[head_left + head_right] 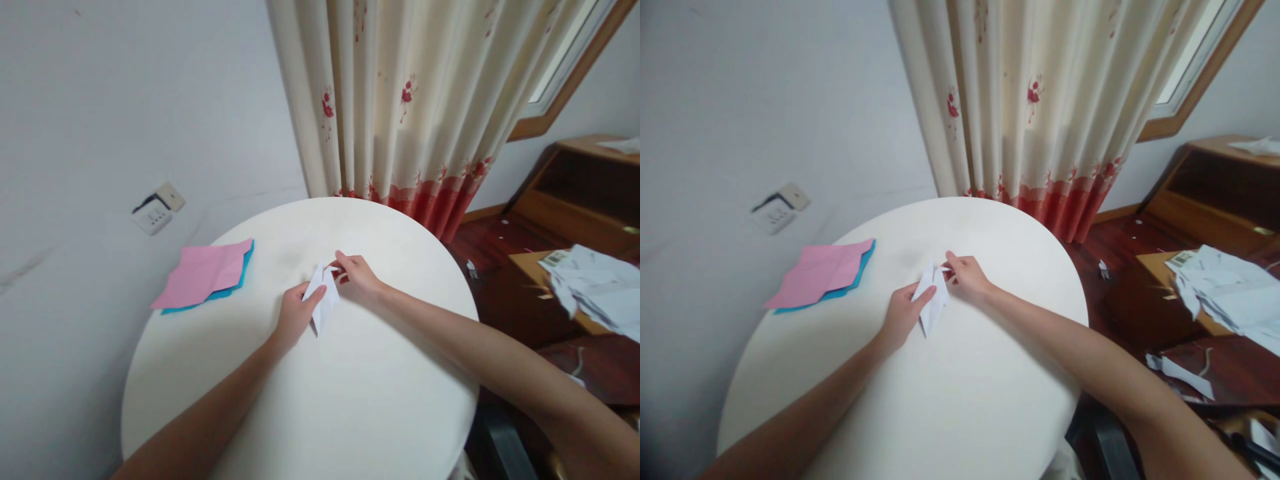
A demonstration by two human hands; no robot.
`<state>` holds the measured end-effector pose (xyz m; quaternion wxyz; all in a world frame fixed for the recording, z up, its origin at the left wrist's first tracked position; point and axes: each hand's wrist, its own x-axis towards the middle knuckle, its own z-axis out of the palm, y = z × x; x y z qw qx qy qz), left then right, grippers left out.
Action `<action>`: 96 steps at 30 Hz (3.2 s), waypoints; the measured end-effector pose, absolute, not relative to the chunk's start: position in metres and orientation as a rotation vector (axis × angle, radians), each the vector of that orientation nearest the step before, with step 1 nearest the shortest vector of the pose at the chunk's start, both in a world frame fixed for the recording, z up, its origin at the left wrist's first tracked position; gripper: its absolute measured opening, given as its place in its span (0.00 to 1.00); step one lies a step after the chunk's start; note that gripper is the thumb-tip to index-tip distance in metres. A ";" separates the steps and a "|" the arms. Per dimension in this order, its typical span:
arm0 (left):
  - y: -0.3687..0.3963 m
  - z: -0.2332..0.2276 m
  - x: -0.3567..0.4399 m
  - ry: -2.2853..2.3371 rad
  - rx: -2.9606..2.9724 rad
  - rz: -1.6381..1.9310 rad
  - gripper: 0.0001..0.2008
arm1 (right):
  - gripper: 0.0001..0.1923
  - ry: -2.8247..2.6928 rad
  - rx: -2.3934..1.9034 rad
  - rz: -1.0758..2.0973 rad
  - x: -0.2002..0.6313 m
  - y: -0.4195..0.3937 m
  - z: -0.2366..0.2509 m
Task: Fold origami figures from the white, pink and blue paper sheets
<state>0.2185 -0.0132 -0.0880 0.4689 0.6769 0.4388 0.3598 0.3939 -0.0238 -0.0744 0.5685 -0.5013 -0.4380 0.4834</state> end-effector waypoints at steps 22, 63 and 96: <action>-0.018 -0.092 0.216 0.974 1.659 0.943 0.18 | 0.14 -0.913 -1.102 1.041 0.367 -0.044 -0.080; -0.012 -0.092 0.206 0.887 1.520 1.093 0.20 | 0.16 -1.023 -1.153 0.959 0.369 -0.052 -0.079; -0.018 -0.078 0.205 0.641 1.827 1.170 0.12 | 0.18 -1.060 -0.949 0.996 0.360 -0.058 -0.069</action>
